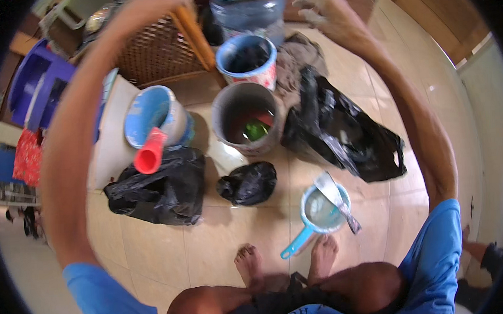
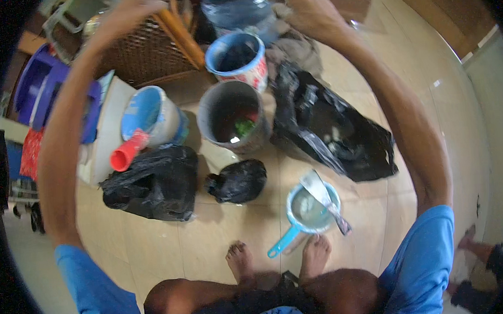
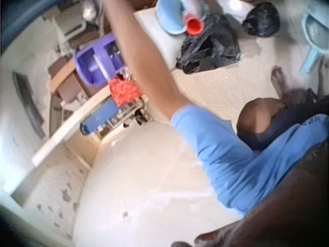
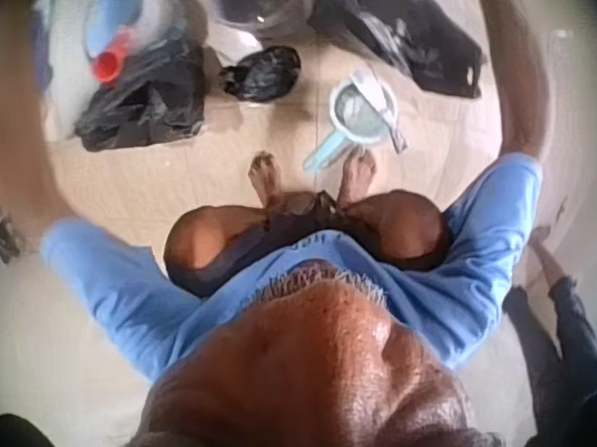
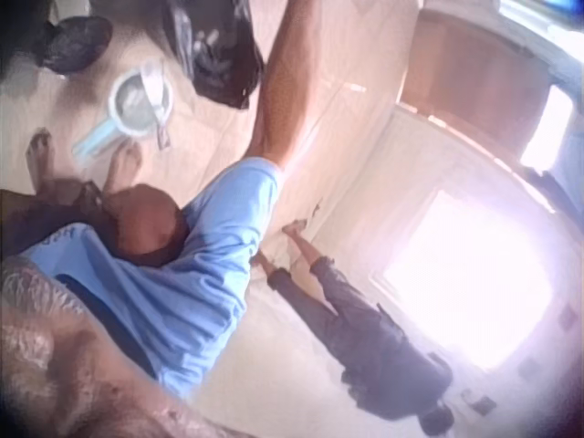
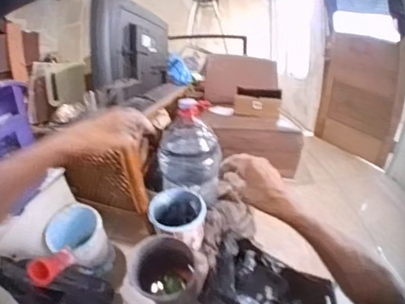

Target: The person mixes putty in a small bucket using a scraper and then applies the putty to a damaged section of an indoor wall using a larger scraper.

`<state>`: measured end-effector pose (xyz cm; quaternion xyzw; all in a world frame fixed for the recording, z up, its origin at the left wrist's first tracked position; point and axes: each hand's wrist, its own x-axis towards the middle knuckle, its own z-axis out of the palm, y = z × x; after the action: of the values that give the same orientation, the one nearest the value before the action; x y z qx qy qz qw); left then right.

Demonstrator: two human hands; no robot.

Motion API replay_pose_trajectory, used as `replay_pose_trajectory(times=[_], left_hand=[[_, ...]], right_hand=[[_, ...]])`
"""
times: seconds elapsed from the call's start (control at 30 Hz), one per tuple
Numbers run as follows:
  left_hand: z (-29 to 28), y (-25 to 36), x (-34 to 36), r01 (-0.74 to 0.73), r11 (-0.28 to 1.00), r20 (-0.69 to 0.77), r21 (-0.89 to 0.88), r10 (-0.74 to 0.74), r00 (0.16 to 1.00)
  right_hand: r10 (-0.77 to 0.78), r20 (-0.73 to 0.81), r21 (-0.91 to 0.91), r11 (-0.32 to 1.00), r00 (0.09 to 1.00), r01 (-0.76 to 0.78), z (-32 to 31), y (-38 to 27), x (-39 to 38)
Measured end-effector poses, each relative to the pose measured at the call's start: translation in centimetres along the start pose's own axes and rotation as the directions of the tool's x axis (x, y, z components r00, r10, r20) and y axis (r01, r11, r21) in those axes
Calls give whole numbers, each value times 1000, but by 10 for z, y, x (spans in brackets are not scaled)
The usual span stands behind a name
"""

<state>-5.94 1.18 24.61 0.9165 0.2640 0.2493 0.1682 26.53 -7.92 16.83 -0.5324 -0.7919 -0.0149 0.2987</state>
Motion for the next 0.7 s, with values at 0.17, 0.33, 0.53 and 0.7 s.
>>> replay_pose_trajectory(times=[0.17,0.33,0.53,0.7], left_hand=[[-83,62,-92,-506,590,322,629,396,860],[43,201,-169,83,985,352,-150,-25,936],[175,214,-255,398,896,709,-198,-149,690],[269,196,-288,552,807,807,-210,-175,564]], right_hand=[[340,59,255,904,938,-344,-78,-73,-127],[621,494,109,650,609,-752,-94,-120,-283],[522,432,-192,850,735,-491,0,-134,-385],[480,374,-95,871,794,-482,3,-139,-400]])
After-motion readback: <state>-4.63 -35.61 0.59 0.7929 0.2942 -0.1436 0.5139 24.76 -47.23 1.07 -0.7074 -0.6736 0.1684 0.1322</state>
